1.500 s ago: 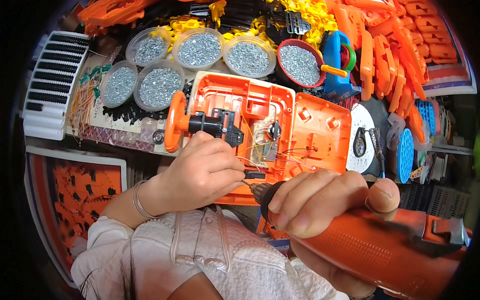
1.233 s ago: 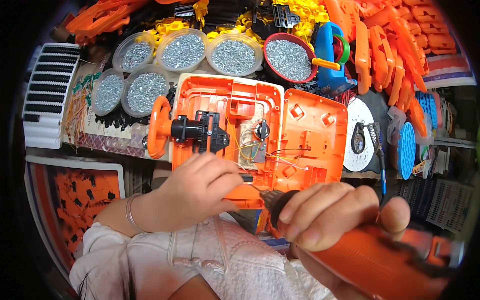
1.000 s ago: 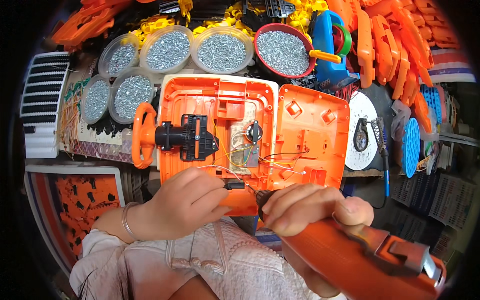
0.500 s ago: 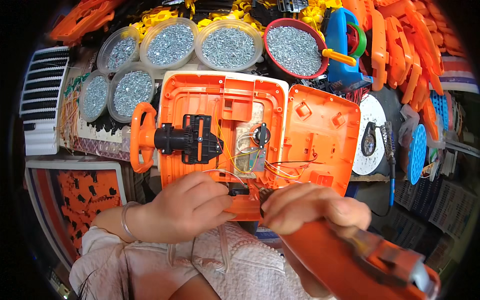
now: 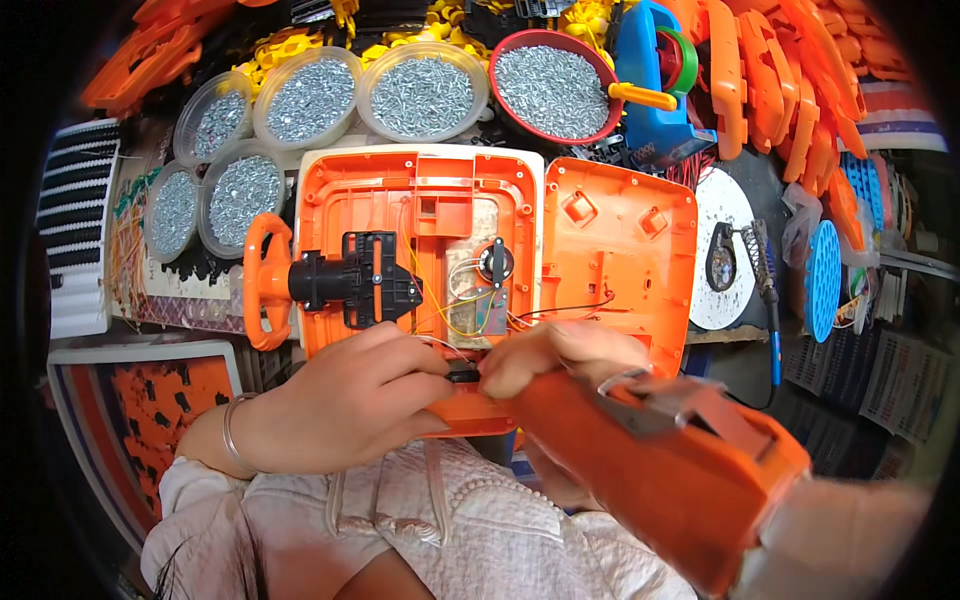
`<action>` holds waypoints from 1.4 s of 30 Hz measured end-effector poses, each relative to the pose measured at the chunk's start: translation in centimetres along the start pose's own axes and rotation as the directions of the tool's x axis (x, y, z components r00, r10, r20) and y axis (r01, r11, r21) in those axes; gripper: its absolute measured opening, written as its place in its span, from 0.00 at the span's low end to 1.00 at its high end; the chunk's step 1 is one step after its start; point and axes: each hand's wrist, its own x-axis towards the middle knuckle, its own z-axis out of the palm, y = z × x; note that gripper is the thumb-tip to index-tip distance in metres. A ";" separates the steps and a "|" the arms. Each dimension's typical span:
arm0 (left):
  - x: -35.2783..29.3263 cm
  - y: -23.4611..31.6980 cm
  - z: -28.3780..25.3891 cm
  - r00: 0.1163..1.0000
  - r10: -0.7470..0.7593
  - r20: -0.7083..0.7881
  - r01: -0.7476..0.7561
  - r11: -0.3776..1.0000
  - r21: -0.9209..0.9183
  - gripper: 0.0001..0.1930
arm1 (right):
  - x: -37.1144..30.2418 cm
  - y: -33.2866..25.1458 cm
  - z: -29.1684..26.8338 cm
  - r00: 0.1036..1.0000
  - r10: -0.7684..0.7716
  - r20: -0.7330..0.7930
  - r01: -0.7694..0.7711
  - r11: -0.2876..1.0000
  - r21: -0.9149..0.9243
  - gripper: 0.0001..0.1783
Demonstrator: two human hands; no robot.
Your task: The person assembles the internal components and housing of an orange toy gun by hand, securing screws and springs with an electric screwdriver and connecting wires to a circuit board with a soldering iron and pliers.
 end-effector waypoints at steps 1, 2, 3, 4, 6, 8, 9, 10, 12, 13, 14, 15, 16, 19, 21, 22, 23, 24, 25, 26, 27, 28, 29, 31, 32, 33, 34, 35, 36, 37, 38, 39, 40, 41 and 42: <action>-0.1 -0.1 0.1 0.999 0.015 -0.030 -0.015 1.000 -0.013 0.14 | -0.1 0.1 -0.1 1.000 -0.005 0.003 0.005 1.000 0.006 0.18; -0.1 -0.2 0.1 1.000 0.018 -0.025 -0.018 1.000 -0.017 0.14 | -0.1 0.2 -0.3 1.000 -0.011 0.006 0.011 1.000 0.011 0.19; -0.2 -0.3 0.0 1.000 0.030 -0.009 -0.030 0.999 -0.018 0.14 | -0.1 0.3 -0.4 1.000 -0.016 0.010 0.016 1.000 0.020 0.20; -0.3 -0.4 -0.1 0.999 0.042 0.006 -0.042 0.999 -0.020 0.15 | -0.1 0.4 -0.5 1.000 -0.021 0.014 0.020 0.999 0.029 0.21; -0.4 -0.5 -0.1 0.999 0.038 0.009 -0.037 0.999 -0.030 0.15 | 0.7 -0.7 -1.3 0.997 0.018 0.078 -0.020 0.999 0.026 0.22; -0.2 -0.6 -0.1 0.999 0.037 0.012 -0.037 0.998 -0.042 0.15 | 1.4 -0.4 -2.0 0.986 -0.043 0.163 0.027 0.995 0.097 0.34; -0.2 -0.5 -0.2 1.000 0.027 0.011 -0.027 0.998 -0.059 0.15 | 1.6 -0.3 -2.1 0.975 -0.075 0.208 0.046 0.989 0.139 0.41; -0.3 -0.4 -0.3 1.000 0.016 0.009 -0.016 0.997 -0.077 0.15 | 1.3 0.1 -2.0 0.975 -0.072 0.208 0.043 0.989 0.140 0.41; -0.5 0.1 -0.4 1.000 0.021 0.004 -0.020 0.999 -0.038 0.14 | 0.4 1.4 -1.8 0.985 -0.082 0.154 0.077 0.996 0.040 0.42; -0.5 0.2 -0.4 1.000 0.028 0.000 -0.028 1.000 0.002 0.14 | -0.1 2.2 -2.0 0.982 -0.101 0.158 0.099 0.995 0.016 0.43; -0.4 0.3 -0.3 1.000 0.029 0.001 -0.029 1.000 -0.002 0.14 | -0.4 2.6 -1.9 0.983 -0.098 0.157 0.097 0.995 0.014 0.43; -0.5 0.2 -0.2 0.999 0.052 -0.011 -0.052 0.999 0.014 0.15 | -0.7 3.0 -1.7 0.986 -0.113 0.119 0.114 0.994 0.000 0.43; -0.5 0.1 0.0 0.997 0.077 -0.024 -0.076 0.997 0.029 0.16 | -0.9 3.1 -1.6 0.988 -0.129 0.081 0.130 0.991 -0.015 0.43; -0.6 -0.2 0.2 0.992 0.122 -0.041 -0.119 0.990 0.074 0.17 | -0.8 3.0 -1.4 0.990 -0.112 0.090 0.111 0.994 0.019 0.44; -0.7 -0.3 0.2 0.989 0.135 -0.057 -0.130 0.988 0.079 0.16 | -0.3 2.2 -1.3 0.988 -0.105 0.110 0.099 0.993 0.057 0.45; -0.8 -0.3 0.2 0.986 0.148 -0.071 -0.142 0.986 0.086 0.16 | -0.2 1.9 -1.3 0.987 -0.099 0.129 0.087 0.992 0.096 0.46; -0.9 -0.4 0.3 0.986 0.147 -0.074 -0.140 0.987 0.084 0.16 | -0.2 2.0 -1.3 0.987 -0.097 0.131 0.084 0.992 0.096 0.46; -0.9 -0.5 0.3 0.983 0.163 -0.086 -0.155 0.983 0.097 0.16 | -0.1 2.0 -1.3 0.982 -0.120 0.145 0.112 0.992 0.062 0.46; -0.9 -0.5 0.3 0.979 0.180 -0.099 -0.169 0.980 0.109 0.15 | 0.0 2.1 -1.2 0.977 -0.142 0.160 0.140 0.990 0.028 0.47; -1.0 -0.5 0.3 0.979 0.176 -0.105 -0.165 0.980 0.111 0.15 | -0.1 2.5 -1.4 0.976 -0.141 0.165 0.138 0.990 0.030 0.47; -1.0 -0.4 0.3 0.978 0.181 -0.104 -0.167 0.978 0.127 0.15 | -0.4 3.2 -1.8 0.973 -0.097 0.210 0.112 0.992 -0.058 0.46; -1.1 -0.3 0.3 0.978 0.183 -0.104 -0.167 0.975 0.144 0.14 | -0.5 3.7 -1.9 0.966 -0.050 0.252 0.089 0.985 -0.146 0.46; -1.2 -0.4 0.2 0.978 0.176 -0.113 -0.159 0.977 0.146 0.14 | -0.5 3.4 -1.6 0.974 0.002 0.228 0.034 0.987 -0.154 0.45; -0.8 -0.3 -0.1 0.980 0.197 -0.033 -0.189 0.968 0.167 0.13 | -0.6 2.7 -1.7 0.982 0.003 0.188 0.008 0.998 -0.055 0.42; -0.7 -0.2 -0.2 0.978 0.205 -0.034 -0.197 0.967 0.163 0.13 | -0.5 2.4 -1.7 0.989 0.004 0.150 -0.013 0.998 0.057 0.39; -1.0 -0.1 -0.1 0.978 0.201 -0.051 -0.189 0.964 0.185 0.14 | 0.0 2.6 -1.5 0.982 -0.087 0.170 0.073 0.994 0.084 0.34; -1.4 0.0 0.0 0.978 0.197 -0.066 -0.180 0.962 0.208 0.14 | 0.6 2.7 -1.3 0.979 -0.088 0.185 0.069 0.992 0.108 0.34; -1.6 0.0 0.2 0.982 0.172 -0.074 -0.152 0.963 0.223 0.14 | 1.1 2.7 -1.1 0.982 -0.068 0.177 0.054 0.995 0.086 0.36; -1.8 -0.3 -0.1 0.980 0.175 -0.096 -0.163 0.979 0.126 0.14 | 1.8 2.3 -0.8 0.985 -0.055 0.164 0.046 0.997 0.059 0.38; -1.6 -0.5 -0.6 0.976 0.185 -0.115 -0.183 0.983 0.029 0.15 | 2.2 1.5 -0.8 0.988 -0.046 0.146 0.043 0.999 0.026 0.41; -1.3 -0.5 -1.8 0.980 0.168 -0.111 -0.172 0.985 -0.028 0.10 | 2.6 0.6 -0.8 0.991 -0.039 0.128 0.040 0.999 -0.005 0.43; -1.7 -0.9 -2.9 0.967 0.138 -0.212 -0.134 0.990 0.034 0.08 | 2.9 0.2 -0.9 0.993 -0.032 0.116 0.035 0.999 -0.025 0.46; -2.3 -1.3 -4.0 0.943 0.116 -0.311 -0.092 0.992 0.090 0.07 | 3.1 -0.2 -0.9 0.995 -0.022 0.101 0.027 0.998 -0.048 0.49; -2.8 -1.4 -5.5 0.887 -0.029 -0.461 0.127 0.975 0.183 0.06 | 3.3 -0.4 -0.8 0.996 -0.013 0.085 0.019 0.997 -0.072 0.52; -3.2 -2.2 -6.7 0.782 -0.136 -0.609 0.335 0.915 0.226 0.05 | 3.3 -0.2 -0.8 0.998 -0.001 0.063 0.008 0.993 -0.114 0.55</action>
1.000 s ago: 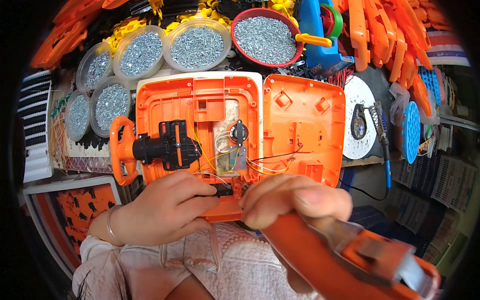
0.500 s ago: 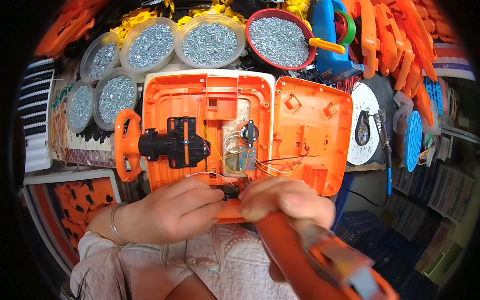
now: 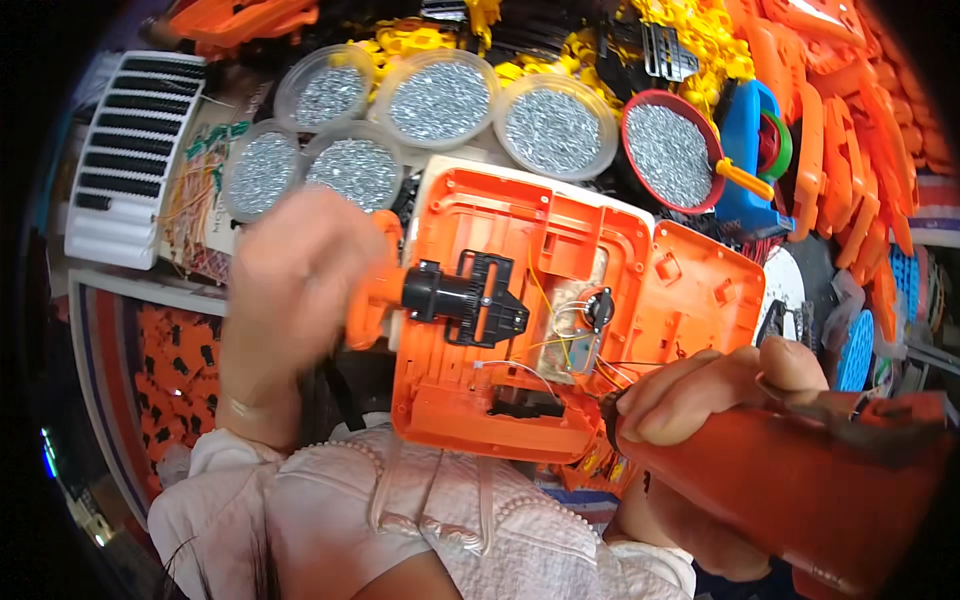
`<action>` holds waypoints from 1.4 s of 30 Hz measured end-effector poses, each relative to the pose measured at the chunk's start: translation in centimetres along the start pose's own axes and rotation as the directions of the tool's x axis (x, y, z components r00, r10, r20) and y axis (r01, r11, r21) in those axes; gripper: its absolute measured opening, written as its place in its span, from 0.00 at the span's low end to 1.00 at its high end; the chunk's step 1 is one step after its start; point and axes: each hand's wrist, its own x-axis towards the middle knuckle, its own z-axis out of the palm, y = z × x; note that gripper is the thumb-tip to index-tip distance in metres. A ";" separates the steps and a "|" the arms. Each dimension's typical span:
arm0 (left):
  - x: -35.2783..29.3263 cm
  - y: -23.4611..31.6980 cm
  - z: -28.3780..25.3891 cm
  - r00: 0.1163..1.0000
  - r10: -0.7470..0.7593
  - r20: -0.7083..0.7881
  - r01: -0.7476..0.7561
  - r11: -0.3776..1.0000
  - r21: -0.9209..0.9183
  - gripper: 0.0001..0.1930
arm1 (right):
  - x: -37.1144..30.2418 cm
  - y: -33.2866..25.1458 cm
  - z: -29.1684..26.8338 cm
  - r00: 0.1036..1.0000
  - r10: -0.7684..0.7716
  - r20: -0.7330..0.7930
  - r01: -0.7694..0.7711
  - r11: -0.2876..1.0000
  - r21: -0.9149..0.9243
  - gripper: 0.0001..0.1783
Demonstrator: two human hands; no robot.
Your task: The person assembles the internal components and housing of an orange toy gun by hand, securing screws and springs with an electric screwdriver and connecting wires to a circuit board with a soldering iron and pliers.
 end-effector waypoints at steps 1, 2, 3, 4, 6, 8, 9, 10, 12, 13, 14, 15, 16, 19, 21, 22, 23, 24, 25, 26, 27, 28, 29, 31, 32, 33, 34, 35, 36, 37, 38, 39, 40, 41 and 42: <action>-0.1 -1.7 -1.2 0.991 -0.128 -0.050 0.133 0.985 0.114 0.04 | -0.1 0.6 0.5 1.000 -0.015 -0.027 0.015 1.000 0.020 0.55; 0.3 -3.7 -1.5 0.968 -0.231 -0.099 0.246 0.950 0.192 0.04 | 0.1 0.7 1.2 0.999 -0.026 -0.027 0.026 1.000 0.014 0.55; 0.3 -5.6 -1.0 0.967 -0.228 -0.110 0.247 0.948 0.202 0.04 | 0.5 0.9 2.1 0.996 -0.083 -0.029 0.083 0.996 0.025 0.55; 0.1 -7.7 -0.1 0.980 -0.180 -0.079 0.196 0.927 0.320 0.04 | 0.8 1.0 2.7 0.990 -0.137 -0.031 0.139 0.990 0.036 0.55; 0.2 -8.7 0.5 0.992 -0.123 -0.035 0.126 0.897 0.424 0.04 | 0.7 1.3 2.4 0.988 -0.150 -0.029 0.150 0.989 0.008 0.56; 0.4 -8.3 0.9 0.985 -0.161 -0.066 0.174 0.920 0.352 0.04 | 0.5 0.9 2.1 0.992 -0.117 -0.047 0.113 0.989 -0.095 0.56; 0.4 -7.9 0.8 0.982 -0.163 -0.100 0.186 0.932 0.311 0.05 | 0.7 0.8 3.0 0.988 -0.139 -0.074 0.137 0.990 -0.032 0.56; 0.3 -8.0 1.0 0.984 -0.153 -0.093 0.173 0.939 0.296 0.05 | 0.6 0.5 2.5 0.987 -0.141 -0.083 0.137 0.989 -0.052 0.56; 0.2 -8.7 1.2 0.994 -0.044 -0.103 0.083 0.905 0.417 0.06 | 0.6 0.3 1.4 0.991 -0.129 -0.029 0.126 0.988 -0.085 0.56; 0.3 -8.8 1.3 0.996 -0.049 -0.069 0.074 0.898 0.434 0.06 | 0.9 0.8 2.4 0.979 -0.195 -0.055 0.194 0.981 -0.018 0.55; 0.4 -8.8 1.6 0.996 -0.043 -0.072 0.070 0.902 0.425 0.06 | 0.8 0.8 2.3 0.979 -0.198 -0.054 0.197 0.980 -0.029 0.55; 0.4 -8.8 1.7 0.996 -0.071 -0.060 0.090 0.899 0.430 0.06 | 0.7 0.9 2.3 0.975 -0.207 -0.075 0.203 0.977 -0.065 0.55; 0.5 -8.9 1.8 0.994 -0.099 -0.049 0.110 0.893 0.436 0.05 | 0.6 1.1 2.2 0.972 -0.217 -0.095 0.207 0.973 -0.100 0.55; 0.2 -8.4 1.7 0.990 -0.125 -0.068 0.142 0.905 0.400 0.05 | 0.7 1.5 1.7 0.962 -0.270 -0.038 0.269 0.962 -0.038 0.54; 0.0 -8.8 1.8 0.989 -0.110 -0.102 0.141 0.914 0.381 0.05 | 0.6 2.4 1.5 0.962 -0.264 -0.066 0.262 0.964 -0.034 0.53; 0.1 -8.7 1.9 0.987 -0.091 -0.135 0.135 0.923 0.361 0.05 | 0.6 3.4 1.0 0.973 -0.221 -0.061 0.213 0.970 -0.117 0.53; 0.3 -8.4 1.8 0.987 -0.086 -0.136 0.130 0.924 0.359 0.05 | 0.5 3.7 0.7 0.982 -0.178 -0.059 0.164 0.966 -0.199 0.52; 0.2 -8.4 1.7 0.976 -0.094 -0.197 0.161 0.919 0.360 0.06 | 0.6 3.8 0.9 0.982 -0.180 -0.056 0.166 0.967 -0.194 0.52; 0.2 -8.2 1.6 0.961 -0.101 -0.258 0.192 0.914 0.358 0.06 | 0.8 3.8 1.2 0.974 -0.209 -0.088 0.189 0.963 -0.194 0.52; 0.0 -7.6 1.1 0.960 -0.101 -0.263 0.195 0.911 0.363 0.06 | 0.9 3.8 1.4 0.964 -0.237 -0.120 0.211 0.958 -0.195 0.51; 0.1 -5.8 0.8 0.964 -0.095 -0.247 0.160 0.953 0.258 0.07 | 0.6 3.6 0.9 0.957 -0.272 -0.101 0.255 0.954 -0.155 0.51; -0.1 -4.2 0.4 0.969 -0.093 -0.228 0.131 0.979 0.157 0.07 | 0.4 3.8 0.8 0.957 -0.271 -0.106 0.253 0.954 -0.160 0.51; -0.2 -2.7 0.5 0.979 -0.015 -0.201 0.046 0.988 0.149 0.08 | 0.3 3.9 0.8 0.962 -0.248 -0.110 0.225 0.956 -0.191 0.51; -0.4 -1.4 0.7 0.977 0.054 -0.208 -0.022 0.988 0.154 0.07 | 0.6 4.1 1.0 0.965 -0.235 -0.117 0.201 0.948 -0.249 0.52; -0.3 -1.9 0.9 0.975 0.055 -0.214 -0.020 0.987 0.162 0.07 | 0.6 3.9 1.0 0.964 -0.240 -0.112 0.207 0.948 -0.242 0.52; 0.2 -2.8 0.9 0.970 0.053 -0.236 0.008 0.968 0.251 0.06 | 0.5 3.5 0.9 0.960 -0.254 -0.119 0.224 0.949 -0.221 0.53; 0.4 -3.9 0.9 0.964 0.052 -0.260 0.041 0.940 0.339 0.06 | 0.4 3.1 1.0 0.955 -0.268 -0.123 0.241 0.950 -0.196 0.53; 0.2 -5.4 1.0 0.962 0.039 -0.271 0.056 0.940 0.335 0.05 | 0.5 3.1 1.0 0.946 -0.306 -0.107 0.300 0.951 -0.072 0.53; 0.1 -5.2 1.0 0.961 0.043 -0.274 0.055 0.939 0.339 0.05 | 0.5 3.2 1.0 0.944 -0.311 -0.106 0.305 0.950 -0.069 0.53; -0.2 -4.9 1.3 0.963 0.074 -0.260 -0.001 0.962 0.272 0.05 | 0.2 3.0 1.0 0.952 -0.285 -0.110 0.286 0.958 0.000 0.53; -0.6 -4.5 1.5 0.963 0.106 -0.247 -0.055 0.978 0.203 0.04 | -0.1 2.7 1.1 0.960 -0.258 -0.111 0.266 0.962 0.069 0.52; -1.1 -2.2 0.8 0.964 0.108 -0.242 -0.075 0.988 0.138 0.03 | -0.4 1.7 1.3 0.981 -0.176 -0.084 0.191 0.957 0.221 0.52; -1.6 0.1 0.6 0.975 0.147 -0.170 -0.144 0.989 0.027 0.04 | -0.8 0.1 1.7 0.979 -0.190 -0.069 0.200 0.962 0.188 0.53; -1.9 1.9 0.7 0.953 0.291 -0.079 -0.294 0.955 -0.031 0.05 | -1.1 -1.3 2.1 0.976 -0.209 -0.052 0.215 0.964 0.157 0.54; -2.5 3.2 1.8 0.932 0.358 -0.054 -0.361 0.929 -0.077 0.05 | -0.9 -1.6 2.4 0.977 -0.209 -0.047 0.214 0.963 0.164 0.54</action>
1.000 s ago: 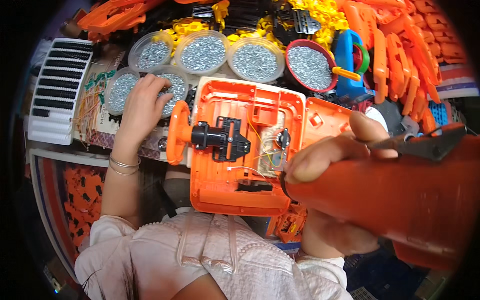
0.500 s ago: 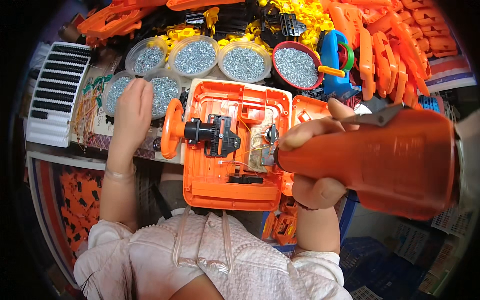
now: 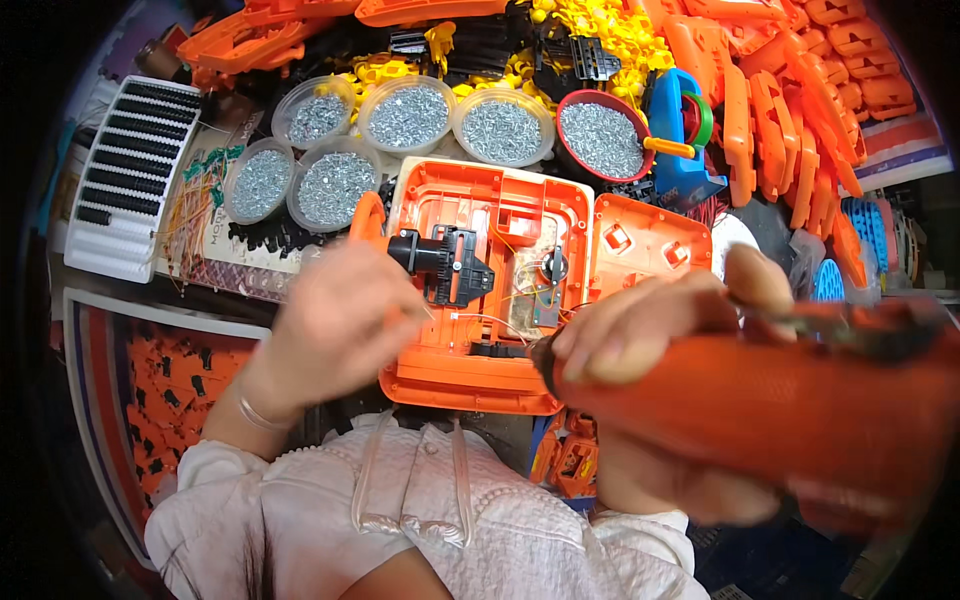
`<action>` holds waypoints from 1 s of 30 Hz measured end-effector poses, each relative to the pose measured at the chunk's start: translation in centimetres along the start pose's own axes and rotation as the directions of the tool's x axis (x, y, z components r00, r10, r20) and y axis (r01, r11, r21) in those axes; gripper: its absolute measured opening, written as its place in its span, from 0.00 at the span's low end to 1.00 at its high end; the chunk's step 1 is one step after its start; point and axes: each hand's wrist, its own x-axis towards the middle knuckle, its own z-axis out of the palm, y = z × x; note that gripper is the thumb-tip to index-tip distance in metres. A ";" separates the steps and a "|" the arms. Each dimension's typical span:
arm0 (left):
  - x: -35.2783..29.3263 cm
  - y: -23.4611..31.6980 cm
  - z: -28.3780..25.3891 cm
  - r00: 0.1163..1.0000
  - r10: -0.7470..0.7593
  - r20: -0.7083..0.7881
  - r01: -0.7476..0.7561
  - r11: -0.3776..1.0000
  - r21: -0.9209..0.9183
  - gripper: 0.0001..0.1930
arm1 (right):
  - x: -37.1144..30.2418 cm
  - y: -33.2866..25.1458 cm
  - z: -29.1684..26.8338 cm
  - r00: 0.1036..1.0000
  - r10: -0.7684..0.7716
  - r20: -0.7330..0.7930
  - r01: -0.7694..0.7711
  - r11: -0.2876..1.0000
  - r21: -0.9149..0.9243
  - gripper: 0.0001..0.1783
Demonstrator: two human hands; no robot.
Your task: The person assembles the internal components and housing of an orange toy gun by hand, securing screws and springs with an electric screwdriver and connecting wires to a circuit board with a soldering iron and pliers.
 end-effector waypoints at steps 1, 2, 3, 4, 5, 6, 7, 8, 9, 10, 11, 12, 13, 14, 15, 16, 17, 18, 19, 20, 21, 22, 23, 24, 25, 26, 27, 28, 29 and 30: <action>0.0 0.8 1.1 0.998 0.054 0.044 -0.052 0.997 -0.053 0.05 | 0.2 -0.2 0.3 1.000 -0.002 0.027 0.002 1.000 0.009 0.53; -0.2 1.0 2.0 0.998 0.053 0.043 -0.051 0.997 -0.050 0.05 | 0.5 -0.3 0.6 0.999 -0.005 0.054 0.004 1.000 0.018 0.53; -0.6 0.9 2.9 0.996 0.049 0.072 -0.044 0.997 -0.062 0.05 | 0.6 -0.4 0.8 0.997 -0.006 0.080 0.005 1.000 0.023 0.53; -0.9 0.9 3.5 0.994 0.045 0.102 -0.038 0.997 -0.074 0.05 | 0.8 -0.4 1.0 0.994 -0.008 0.106 0.005 1.000 0.028 0.53; -1.0 0.8 3.7 0.995 0.037 0.093 -0.031 0.997 -0.069 0.05 | 0.9 -0.4 1.1 0.991 -0.010 0.132 0.005 0.999 0.034 0.52; -0.9 0.8 3.8 0.995 0.045 0.094 -0.037 0.996 -0.080 0.05 | 0.9 -0.7 1.2 0.988 -0.012 0.151 0.008 1.000 0.028 0.52; -0.8 0.7 3.8 0.993 0.047 0.105 -0.036 0.995 -0.098 0.06 | 0.9 -1.0 1.2 0.985 -0.014 0.170 0.010 1.000 0.023 0.52; -0.7 0.7 3.9 0.992 0.048 0.116 -0.034 0.993 -0.116 0.08 | 0.9 -1.3 1.3 0.982 -0.015 0.189 0.011 1.000 0.019 0.52; -0.7 0.8 4.0 0.992 0.050 0.116 -0.036 0.992 -0.117 0.08 | 0.9 -1.4 1.5 0.977 -0.018 0.213 0.013 1.000 0.024 0.51; -0.7 0.8 4.1 0.993 0.052 0.105 -0.037 0.989 -0.144 0.07 | 0.8 -1.4 1.7 0.977 -0.018 0.212 0.014 1.000 0.023 0.51; -0.8 0.8 4.2 0.994 0.054 0.094 -0.037 0.985 -0.171 0.06 | 0.7 -1.5 1.9 0.983 0.007 0.182 -0.014 0.999 0.035 0.52; -0.8 0.7 4.3 0.994 0.055 0.094 -0.039 0.985 -0.171 0.06 | 0.6 -1.6 2.0 0.988 0.032 0.154 -0.040 0.998 0.050 0.52; -0.9 0.5 4.4 0.995 0.024 0.096 0.001 0.967 -0.256 0.07 | 0.7 -1.7 1.9 0.988 0.032 0.153 -0.040 0.998 0.049 0.52; -1.0 0.5 4.5 0.995 -0.007 0.101 0.041 0.940 -0.338 0.08 | 0.7 -1.7 1.8 0.988 0.028 0.152 -0.036 0.998 0.051 0.52; -1.0 0.5 4.6 0.995 -0.006 0.103 0.041 0.939 -0.341 0.08 | 0.7 -1.8 1.7 0.988 0.025 0.150 -0.033 0.998 0.050 0.52; -1.0 0.6 4.7 0.993 -0.026 0.112 0.065 0.928 -0.367 0.11 | 0.8 -1.9 1.5 0.989 0.023 0.147 -0.031 0.998 0.050 0.52; -1.1 0.7 4.8 0.991 -0.046 0.122 0.091 0.915 -0.392 0.13 | 0.8 -1.9 1.3 0.989 0.021 0.145 -0.029 0.998 0.050 0.52; -0.9 1.2 4.8 0.991 -0.046 0.126 0.093 0.913 -0.397 0.13 | 0.8 -1.8 1.1 0.990 0.022 0.140 -0.029 0.998 0.048 0.52; -0.5 2.2 4.6 0.984 -0.026 0.174 0.076 0.954 -0.290 0.17 | 0.7 -1.9 0.7 0.990 0.027 0.137 -0.034 0.998 0.045 0.52; -0.3 2.9 4.4 0.974 -0.011 0.225 0.053 0.982 -0.181 0.20 | 0.4 -2.1 0.2 0.991 0.009 0.130 -0.011 1.000 0.009 0.52; -0.2 3.3 4.3 0.950 -0.005 0.312 0.060 0.984 -0.167 0.21 | 0.1 -2.3 -0.2 0.992 -0.009 0.127 0.013 1.000 -0.027 0.51; -0.4 3.2 4.8 0.949 -0.008 0.314 0.065 0.983 -0.173 0.21 | -0.4 -2.3 -0.5 0.992 -0.001 0.125 0.005 1.000 -0.031 0.51; -0.8 2.7 5.3 0.945 0.026 0.326 0.017 0.991 -0.130 0.19 | -0.9 -2.3 -0.9 0.997 -0.014 0.074 0.019 0.997 -0.069 0.51; -1.1 2.4 5.7 0.937 0.065 0.344 -0.035 0.995 -0.094 0.17 | -1.1 -2.1 -1.1 0.999 -0.029 0.016 0.031 0.993 -0.112 0.51; -1.6 2.5 5.6 0.931 0.030 0.363 -0.010 0.998 -0.056 0.15 | -1.1 -1.8 -1.4 1.000 -0.019 0.004 0.020 0.993 -0.120 0.51; -1.6 2.5 5.5 0.928 0.032 0.372 -0.006 0.997 -0.071 0.15 | -1.0 -1.6 -1.7 1.000 -0.018 0.006 0.019 0.993 -0.120 0.51; -1.5 2.6 5.3 0.936 0.032 0.350 -0.016 0.999 -0.048 0.16 | -1.0 -1.3 -2.1 1.000 -0.013 0.009 0.014 0.993 -0.118 0.50; -1.5 2.6 5.3 0.944 0.031 0.328 -0.025 0.999 -0.023 0.16 | -0.9 -1.1 -2.4 1.000 -0.007 0.013 0.009 0.993 -0.116 0.50; -1.8 2.4 5.7 0.958 0.059 0.282 -0.058 0.998 -0.011 0.18 | -0.9 -0.8 -2.6 1.000 -0.002 0.018 0.004 0.994 -0.112 0.49; -1.9 2.3 5.6 0.956 0.050 0.289 -0.047 0.999 -0.017 0.18 | -0.8 -0.5 -2.8 1.000 0.002 0.026 0.001 0.995 -0.101 0.49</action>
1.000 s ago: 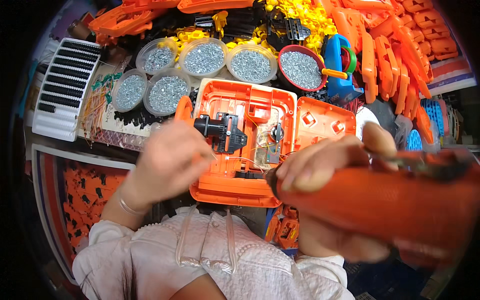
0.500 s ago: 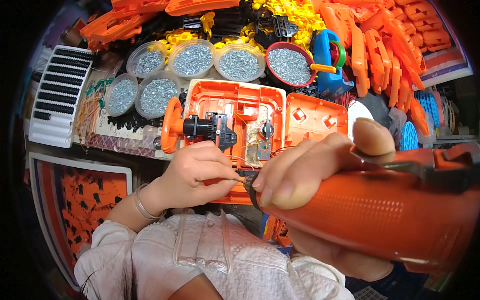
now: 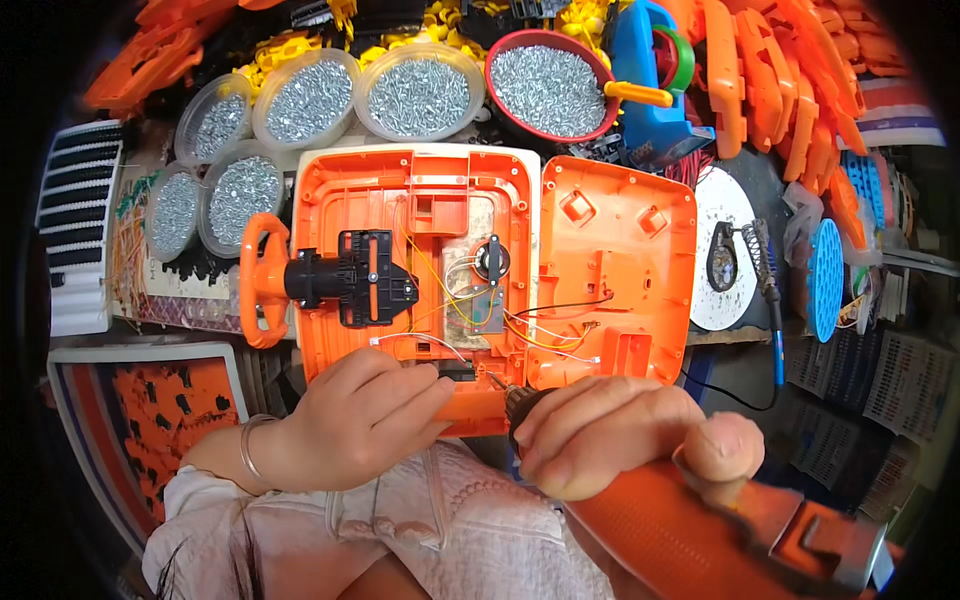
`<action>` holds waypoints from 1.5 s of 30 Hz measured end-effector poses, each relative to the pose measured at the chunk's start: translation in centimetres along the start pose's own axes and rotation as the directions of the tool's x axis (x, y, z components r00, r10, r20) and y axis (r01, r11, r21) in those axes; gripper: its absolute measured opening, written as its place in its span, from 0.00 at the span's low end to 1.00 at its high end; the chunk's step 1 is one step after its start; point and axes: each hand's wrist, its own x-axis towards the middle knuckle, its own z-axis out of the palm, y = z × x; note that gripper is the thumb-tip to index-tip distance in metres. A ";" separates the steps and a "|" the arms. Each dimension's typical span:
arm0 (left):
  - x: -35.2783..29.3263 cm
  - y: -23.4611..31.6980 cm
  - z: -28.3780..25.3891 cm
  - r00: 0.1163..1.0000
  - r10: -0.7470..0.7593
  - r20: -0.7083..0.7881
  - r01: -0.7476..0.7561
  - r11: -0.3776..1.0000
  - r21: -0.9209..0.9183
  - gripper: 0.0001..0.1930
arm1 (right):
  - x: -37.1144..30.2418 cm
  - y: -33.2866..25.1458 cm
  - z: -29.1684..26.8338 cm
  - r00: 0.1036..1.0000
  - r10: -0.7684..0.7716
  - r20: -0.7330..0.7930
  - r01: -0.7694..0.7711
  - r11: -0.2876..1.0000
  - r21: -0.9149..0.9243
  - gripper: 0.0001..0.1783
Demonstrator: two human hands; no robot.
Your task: The person assembles the internal components and housing of an orange toy gun by hand, securing screws and springs with an electric screwdriver and connecting wires to a circuit board with a soldering iron and pliers.
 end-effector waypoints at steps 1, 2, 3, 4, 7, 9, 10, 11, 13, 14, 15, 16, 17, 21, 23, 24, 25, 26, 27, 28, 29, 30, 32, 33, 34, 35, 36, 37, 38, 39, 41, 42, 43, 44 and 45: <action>0.0 0.0 -0.3 0.999 -0.012 0.051 0.013 1.000 -0.024 0.21 | 0.1 0.2 -0.1 1.000 0.002 0.010 -0.002 1.000 0.012 0.48; 0.0 0.1 -0.7 0.995 -0.022 0.100 0.026 0.999 -0.045 0.24 | 0.2 0.4 -0.2 1.000 0.002 0.021 -0.002 1.000 0.024 0.48; 0.6 -0.1 -1.2 0.994 -0.025 0.103 0.030 0.998 -0.050 0.24 | 0.4 0.6 -0.1 0.999 -0.002 0.032 0.001 0.999 0.032 0.48; 1.5 -0.4 -1.8 0.984 -0.070 0.161 0.102 0.975 -0.200 0.22 | 0.7 0.8 -0.1 0.999 -0.008 0.044 0.006 0.999 0.044 0.47; 3.1 -1.5 -1.5 0.972 -0.119 0.202 0.183 0.922 -0.341 0.19 | 1.4 1.0 0.1 0.995 -0.041 0.090 0.034 0.996 0.083 0.46; 4.0 -1.8 -1.2 0.970 -0.123 0.210 0.188 0.926 -0.328 0.13 | 1.7 0.9 0.3 0.991 -0.068 0.119 0.056 0.993 0.106 0.45; 4.2 -2.0 -1.2 0.970 -0.122 0.209 0.187 0.926 -0.327 0.13 | 1.8 0.8 0.5 0.988 -0.081 0.131 0.066 0.991 0.115 0.45; 4.3 -2.2 -1.1 0.968 -0.054 0.244 0.140 0.925 -0.352 0.11 | 1.8 0.7 0.6 0.985 -0.094 0.143 0.077 0.989 0.123 0.44; 4.4 -2.7 -0.6 0.961 0.016 0.277 0.093 0.921 -0.377 0.10 | 1.8 0.3 0.9 0.979 -0.121 0.164 0.099 0.985 0.140 0.44; 4.3 -3.0 -0.1 0.976 0.053 0.211 0.044 0.900 -0.433 0.08 | 1.7 0.1 1.4 0.979 -0.123 0.164 0.101 0.985 0.138 0.44; 4.3 -3.2 0.1 0.986 0.085 0.142 -0.006 0.876 -0.483 0.06 | 1.5 0.1 2.0 0.990 -0.130 0.060 0.121 0.984 0.134 0.44; 4.4 -3.2 0.1 0.986 0.086 0.141 -0.007 0.877 -0.481 0.06 | 1.5 0.0 2.4 0.990 -0.136 -0.043 0.140 0.982 0.128 0.43; 4.4 -3.2 0.0 0.985 0.091 0.146 -0.013 0.885 -0.465 0.06 | 1.5 -0.1 2.6 0.990 -0.138 -0.043 0.142 0.981 0.129 0.43; 4.4 -2.9 -0.5 0.976 0.116 0.186 -0.054 0.949 -0.310 0.05 | 1.6 -0.7 2.9 0.992 -0.110 -0.060 0.117 0.984 0.132 0.43; 4.3 -2.9 -0.8 0.976 0.142 0.165 -0.077 0.934 -0.349 0.06 | 1.6 -1.0 3.1 0.993 -0.095 -0.069 0.104 0.985 0.136 0.43; 4.1 -3.0 -0.8 0.975 0.166 0.145 -0.098 0.916 -0.390 0.06 | 1.7 -1.1 3.1 0.993 -0.088 -0.074 0.098 0.986 0.136 0.43; 4.0 -3.0 -0.9 0.975 0.169 0.143 -0.101 0.916 -0.389 0.06 | 1.7 -1.2 3.2 0.994 -0.081 -0.079 0.091 0.986 0.137 0.43; 3.9 -3.0 -0.9 0.976 0.175 0.132 -0.107 0.907 -0.408 0.06 | 1.7 -1.3 3.3 0.994 -0.073 -0.084 0.084 0.987 0.138 0.43; 3.8 -3.0 -1.0 0.976 0.180 0.122 -0.112 0.898 -0.426 0.07 | 1.7 -1.4 3.3 0.994 -0.065 -0.089 0.077 0.987 0.140 0.43; 3.7 -3.0 -1.0 0.976 0.180 0.120 -0.114 0.899 -0.423 0.07 | 1.7 -1.4 3.4 0.994 -0.056 -0.093 0.069 0.987 0.143 0.43; 3.6 -3.0 -1.0 0.979 0.181 0.097 -0.123 0.896 -0.426 0.07 | 1.4 -1.5 3.3 0.994 -0.058 -0.092 0.071 0.987 0.144 0.43; 3.5 -3.0 -1.0 0.981 0.181 0.075 -0.132 0.893 -0.430 0.08 | 1.1 -2.0 2.7 0.995 -0.054 -0.084 0.066 0.987 0.143 0.43; 3.2 -3.2 -1.2 0.978 0.197 0.072 -0.152 0.902 -0.405 0.09 | 0.6 -1.8 2.5 0.996 -0.045 -0.070 0.055 0.988 0.142 0.43; 3.1 -3.2 -1.3 0.975 0.213 0.070 -0.172 0.909 -0.379 0.10 | 0.6 -1.8 2.1 0.997 -0.042 -0.063 0.050 0.989 0.142 0.43; 3.0 -3.2 -1.3 0.975 0.212 0.069 -0.171 0.910 -0.378 0.10 | 0.3 -2.2 1.5 0.998 -0.037 -0.056 0.045 0.989 0.141 0.43; 2.8 -3.1 -1.3 0.977 0.207 0.046 -0.176 0.912 -0.371 0.12 | 0.1 -2.3 1.2 0.998 -0.033 -0.049 0.039 0.989 0.141 0.43; 2.8 -3.0 -1.3 0.979 0.205 0.023 -0.182 0.912 -0.367 0.14 | 0.0 -2.2 1.1 0.999 -0.027 -0.045 0.033 0.990 0.136 0.42; 2.9 -2.6 -1.5 0.978 0.207 0.024 -0.183 0.910 -0.371 0.14 | -0.1 -2.2 0.9 0.999 -0.020 -0.042 0.026 0.991 0.131 0.42; 3.0 -1.7 -2.0 0.992 0.093 0.082 -0.062 0.946 -0.317 0.16 | 0.0 -1.6 1.1 0.999 -0.013 -0.039 0.018 0.992 0.126 0.42; 2.9 -1.0 -2.3 0.991 -0.028 0.132 0.061 0.966 -0.253 0.18 | 0.0 -2.0 0.5 0.999 -0.007 -0.032 0.011 0.992 0.124 0.42; 1.6 -0.8 -1.5 0.989 -0.019 0.143 0.048 0.978 -0.201 0.19 | -0.5 -1.3 0.9 1.000 0.006 -0.020 -0.004 0.993 0.117 0.42; 1.1 -0.8 -1.1 0.988 -0.015 0.156 0.038 0.988 -0.147 0.20 | -0.6 -0.6 1.7 1.000 0.016 -0.014 -0.014 0.993 0.116 0.42; 1.0 -0.8 -1.1 0.987 -0.018 0.157 0.042 0.988 -0.150 0.20 | -0.8 -0.5 1.6 1.000 0.026 -0.007 -0.025 0.993 0.115 0.41; 1.0 -0.8 -1.0 0.989 -0.017 0.146 0.038 0.989 -0.145 0.20 | -1.6 -1.1 1.1 0.999 0.036 -0.001 -0.036 0.993 0.115 0.41; 0.9 -0.8 -1.0 0.991 -0.014 0.137 0.033 0.990 -0.140 0.20 | -1.3 -0.4 1.1 0.999 0.045 0.002 -0.045 0.993 0.113 0.41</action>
